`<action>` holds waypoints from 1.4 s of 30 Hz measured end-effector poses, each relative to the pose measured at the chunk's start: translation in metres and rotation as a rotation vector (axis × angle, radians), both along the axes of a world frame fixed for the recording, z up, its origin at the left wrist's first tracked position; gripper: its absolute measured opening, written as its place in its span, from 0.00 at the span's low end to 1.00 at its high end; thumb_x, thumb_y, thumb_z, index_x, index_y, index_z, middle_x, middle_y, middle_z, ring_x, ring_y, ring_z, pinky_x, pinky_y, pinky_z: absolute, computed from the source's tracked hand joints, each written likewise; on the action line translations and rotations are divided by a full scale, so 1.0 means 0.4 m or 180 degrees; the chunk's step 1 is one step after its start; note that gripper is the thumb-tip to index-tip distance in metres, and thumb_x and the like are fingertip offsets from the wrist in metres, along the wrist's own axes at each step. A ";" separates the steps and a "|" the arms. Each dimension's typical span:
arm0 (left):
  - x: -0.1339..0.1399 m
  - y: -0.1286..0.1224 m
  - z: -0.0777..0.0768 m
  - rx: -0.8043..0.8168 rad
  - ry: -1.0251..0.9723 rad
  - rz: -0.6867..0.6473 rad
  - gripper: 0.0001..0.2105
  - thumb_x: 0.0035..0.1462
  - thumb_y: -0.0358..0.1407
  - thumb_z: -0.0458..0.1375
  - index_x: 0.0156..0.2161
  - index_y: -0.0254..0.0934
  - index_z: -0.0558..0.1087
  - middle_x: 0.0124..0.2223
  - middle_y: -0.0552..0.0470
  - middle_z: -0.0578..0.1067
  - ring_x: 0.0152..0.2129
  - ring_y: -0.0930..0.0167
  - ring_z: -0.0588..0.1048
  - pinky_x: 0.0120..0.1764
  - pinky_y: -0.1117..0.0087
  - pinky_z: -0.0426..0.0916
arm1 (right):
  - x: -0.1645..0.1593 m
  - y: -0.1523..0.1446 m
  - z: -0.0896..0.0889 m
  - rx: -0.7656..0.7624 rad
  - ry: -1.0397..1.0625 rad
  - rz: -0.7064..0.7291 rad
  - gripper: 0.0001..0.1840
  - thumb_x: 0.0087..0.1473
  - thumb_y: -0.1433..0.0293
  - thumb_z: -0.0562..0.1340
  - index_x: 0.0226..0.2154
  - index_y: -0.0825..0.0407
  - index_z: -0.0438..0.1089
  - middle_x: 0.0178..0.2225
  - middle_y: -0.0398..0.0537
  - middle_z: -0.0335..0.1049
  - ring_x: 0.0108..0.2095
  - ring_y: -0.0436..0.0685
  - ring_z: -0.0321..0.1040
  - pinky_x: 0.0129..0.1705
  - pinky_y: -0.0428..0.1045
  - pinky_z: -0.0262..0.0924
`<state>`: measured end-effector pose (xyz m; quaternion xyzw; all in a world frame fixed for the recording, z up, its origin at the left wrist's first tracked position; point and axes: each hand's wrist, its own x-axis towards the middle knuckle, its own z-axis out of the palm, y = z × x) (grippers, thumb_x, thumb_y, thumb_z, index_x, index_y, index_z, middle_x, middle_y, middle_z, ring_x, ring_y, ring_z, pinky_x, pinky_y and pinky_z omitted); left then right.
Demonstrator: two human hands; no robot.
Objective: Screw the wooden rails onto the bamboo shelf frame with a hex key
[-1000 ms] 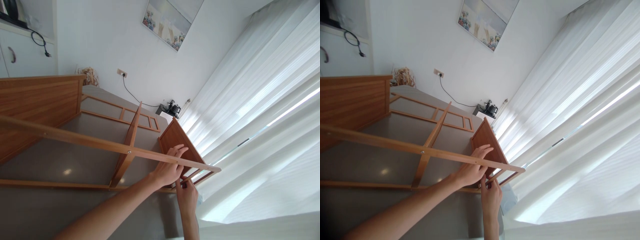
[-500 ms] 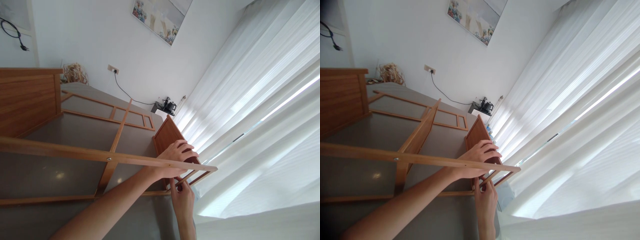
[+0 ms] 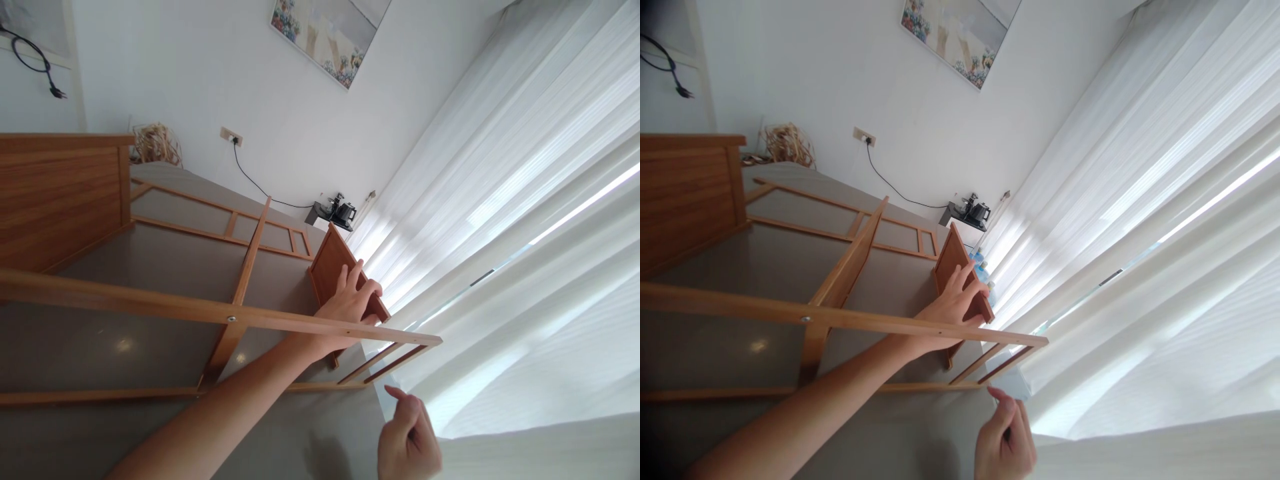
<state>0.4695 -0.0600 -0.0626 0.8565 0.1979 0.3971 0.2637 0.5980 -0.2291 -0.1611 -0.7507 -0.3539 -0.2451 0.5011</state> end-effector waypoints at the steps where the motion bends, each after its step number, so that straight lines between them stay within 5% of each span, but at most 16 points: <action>1: 0.003 -0.004 -0.001 -0.0080 0.0016 0.0059 0.14 0.61 0.33 0.57 0.52 0.41 0.64 0.73 0.43 0.47 0.69 0.48 0.48 0.54 0.49 0.71 | -0.007 -0.004 0.016 0.0187 -0.0079 -0.0085 0.33 0.67 0.49 0.49 0.34 0.54 0.79 0.25 0.49 0.71 0.26 0.53 0.65 0.30 0.47 0.57; 8: 0.019 -0.002 -0.012 0.0095 0.0158 0.0695 0.19 0.59 0.38 0.59 0.54 0.44 0.64 0.67 0.45 0.57 0.47 0.58 0.75 0.38 0.60 0.76 | -0.057 0.008 0.148 0.0943 -0.0200 -0.0318 0.29 0.66 0.50 0.52 0.35 0.54 0.79 0.20 0.46 0.64 0.25 0.55 0.65 0.27 0.49 0.58; 14: 0.030 0.069 -0.051 0.0060 -0.0551 0.0076 0.02 0.64 0.33 0.55 0.40 0.39 0.65 0.47 0.50 0.67 0.30 0.73 0.75 0.35 0.69 0.72 | -0.079 0.011 0.268 0.1413 -0.0421 -0.0469 0.25 0.66 0.55 0.54 0.28 0.51 0.77 0.19 0.44 0.59 0.25 0.55 0.63 0.27 0.50 0.57; 17: 0.035 0.090 -0.060 -0.0184 -0.1256 -0.0066 0.05 0.65 0.36 0.56 0.39 0.39 0.63 0.44 0.51 0.65 0.32 0.73 0.74 0.37 0.70 0.73 | -0.038 0.021 0.336 0.1015 -0.0655 -0.0143 0.27 0.66 0.55 0.54 0.27 0.52 0.77 0.21 0.45 0.63 0.25 0.54 0.64 0.29 0.49 0.56; 24: 0.085 0.070 -0.066 -0.0891 -0.2741 0.0362 0.10 0.62 0.40 0.60 0.38 0.38 0.64 0.43 0.50 0.64 0.34 0.74 0.70 0.31 0.76 0.73 | 0.131 0.135 0.476 -0.1615 -0.0307 -0.0291 0.30 0.65 0.49 0.51 0.29 0.48 0.78 0.26 0.51 0.74 0.29 0.60 0.66 0.36 0.52 0.54; 28: 0.108 0.063 -0.075 -0.1154 -0.3234 0.0492 0.10 0.62 0.40 0.61 0.39 0.39 0.64 0.44 0.50 0.63 0.35 0.74 0.69 0.30 0.78 0.73 | 0.226 0.203 0.503 -0.2270 -0.0047 -0.0276 0.34 0.64 0.47 0.50 0.21 0.50 0.75 0.25 0.56 0.72 0.28 0.60 0.64 0.33 0.52 0.50; 32: 0.111 0.071 -0.075 -0.1237 -0.3678 0.0540 0.10 0.63 0.40 0.60 0.40 0.39 0.62 0.47 0.50 0.63 0.37 0.74 0.70 0.29 0.79 0.72 | 0.290 0.245 0.501 -0.2413 0.0724 0.0101 0.33 0.61 0.47 0.56 0.17 0.52 0.72 0.22 0.54 0.69 0.23 0.54 0.58 0.28 0.50 0.48; 37: 0.096 0.069 -0.048 -0.1616 -0.3970 0.0434 0.12 0.64 0.44 0.58 0.39 0.40 0.61 0.48 0.51 0.63 0.34 0.77 0.70 0.32 0.76 0.75 | 0.305 0.270 0.477 -0.2142 0.1729 0.0823 0.33 0.53 0.41 0.60 0.21 0.53 0.71 0.19 0.42 0.59 0.16 0.45 0.42 0.19 0.47 0.37; 42: 0.089 0.048 -0.019 -0.2035 -0.4151 0.0222 0.15 0.62 0.48 0.60 0.39 0.40 0.62 0.46 0.52 0.64 0.34 0.75 0.72 0.34 0.73 0.78 | 0.290 0.270 0.477 -0.1567 0.2360 0.1852 0.32 0.42 0.42 0.70 0.21 0.49 0.59 0.18 0.31 0.44 0.18 0.42 0.35 0.18 0.43 0.33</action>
